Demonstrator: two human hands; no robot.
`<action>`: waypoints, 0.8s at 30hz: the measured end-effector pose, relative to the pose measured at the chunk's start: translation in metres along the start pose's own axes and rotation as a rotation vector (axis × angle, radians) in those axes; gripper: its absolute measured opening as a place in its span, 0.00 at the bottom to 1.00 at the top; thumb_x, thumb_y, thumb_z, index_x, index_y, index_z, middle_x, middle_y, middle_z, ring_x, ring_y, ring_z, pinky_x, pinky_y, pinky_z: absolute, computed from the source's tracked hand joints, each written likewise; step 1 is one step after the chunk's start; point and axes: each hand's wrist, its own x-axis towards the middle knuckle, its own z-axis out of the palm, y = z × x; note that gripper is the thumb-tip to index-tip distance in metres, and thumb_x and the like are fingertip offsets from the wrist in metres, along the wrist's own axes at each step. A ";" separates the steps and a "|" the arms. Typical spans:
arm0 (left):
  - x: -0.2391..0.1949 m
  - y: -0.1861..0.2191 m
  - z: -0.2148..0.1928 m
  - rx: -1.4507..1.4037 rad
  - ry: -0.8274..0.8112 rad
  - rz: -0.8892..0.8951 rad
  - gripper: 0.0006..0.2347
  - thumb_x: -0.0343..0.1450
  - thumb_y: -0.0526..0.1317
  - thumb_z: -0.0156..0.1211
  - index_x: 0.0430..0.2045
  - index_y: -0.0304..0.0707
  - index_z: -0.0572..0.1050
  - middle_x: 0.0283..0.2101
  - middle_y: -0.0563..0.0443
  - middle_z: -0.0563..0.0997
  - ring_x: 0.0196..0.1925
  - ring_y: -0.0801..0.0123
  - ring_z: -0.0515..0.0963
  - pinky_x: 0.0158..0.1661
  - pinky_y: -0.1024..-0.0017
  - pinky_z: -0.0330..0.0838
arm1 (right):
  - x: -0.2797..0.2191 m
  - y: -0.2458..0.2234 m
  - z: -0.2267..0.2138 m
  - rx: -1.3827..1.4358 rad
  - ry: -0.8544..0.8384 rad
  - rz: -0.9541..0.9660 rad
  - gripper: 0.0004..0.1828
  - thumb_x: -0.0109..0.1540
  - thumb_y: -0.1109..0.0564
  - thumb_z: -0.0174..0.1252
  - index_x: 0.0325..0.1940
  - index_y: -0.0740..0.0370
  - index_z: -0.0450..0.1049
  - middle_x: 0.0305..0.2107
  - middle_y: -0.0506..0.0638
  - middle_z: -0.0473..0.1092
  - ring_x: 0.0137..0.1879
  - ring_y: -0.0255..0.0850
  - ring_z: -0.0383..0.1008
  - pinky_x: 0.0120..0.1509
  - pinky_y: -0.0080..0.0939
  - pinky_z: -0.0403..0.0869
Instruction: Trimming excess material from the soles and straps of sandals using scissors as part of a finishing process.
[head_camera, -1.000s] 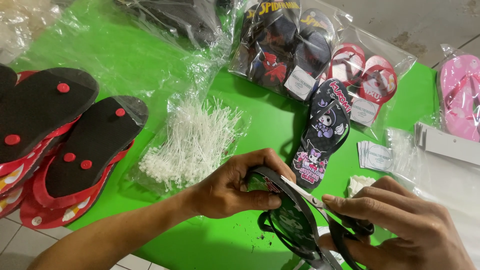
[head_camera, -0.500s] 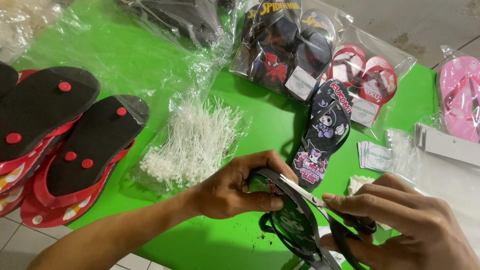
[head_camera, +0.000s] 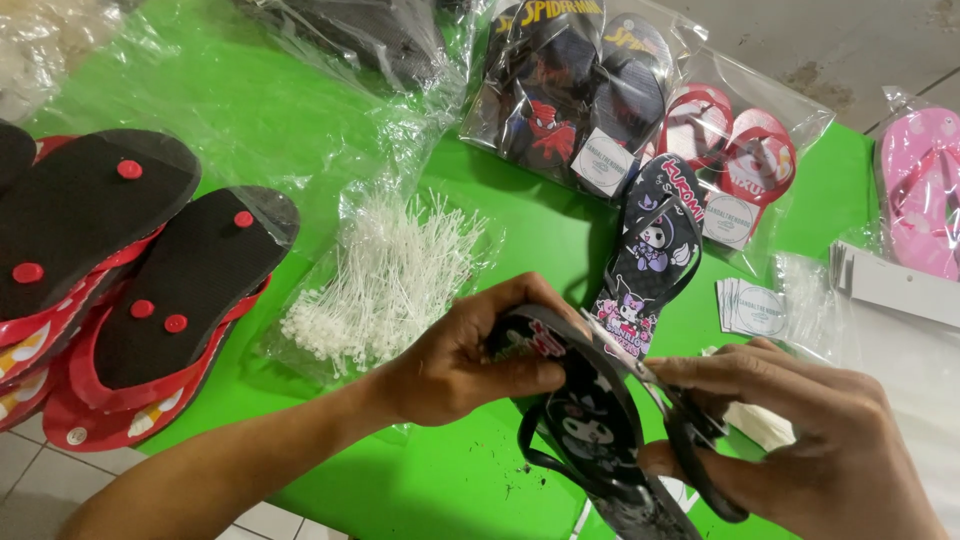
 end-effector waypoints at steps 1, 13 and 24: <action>0.000 -0.001 0.000 -0.002 0.000 -0.002 0.10 0.76 0.38 0.59 0.48 0.40 0.70 0.45 0.50 0.78 0.49 0.64 0.79 0.49 0.69 0.81 | -0.002 0.008 0.004 0.000 -0.002 0.002 0.32 0.37 0.52 0.81 0.46 0.53 0.85 0.28 0.42 0.83 0.28 0.32 0.77 0.36 0.35 0.76; 0.005 -0.004 0.002 -0.132 0.378 -0.179 0.30 0.68 0.55 0.60 0.60 0.38 0.62 0.47 0.40 0.77 0.42 0.61 0.77 0.39 0.76 0.81 | -0.029 0.087 0.057 0.905 0.147 0.349 0.25 0.48 0.62 0.72 0.49 0.61 0.77 0.38 0.60 0.83 0.36 0.43 0.82 0.32 0.36 0.81; 0.008 -0.002 0.016 0.657 0.154 -0.171 0.19 0.72 0.35 0.51 0.59 0.35 0.63 0.37 0.42 0.85 0.21 0.62 0.85 0.21 0.68 0.89 | -0.033 0.089 0.083 0.826 0.238 0.329 0.35 0.52 0.46 0.70 0.56 0.62 0.62 0.39 0.64 0.80 0.32 0.48 0.85 0.38 0.45 0.88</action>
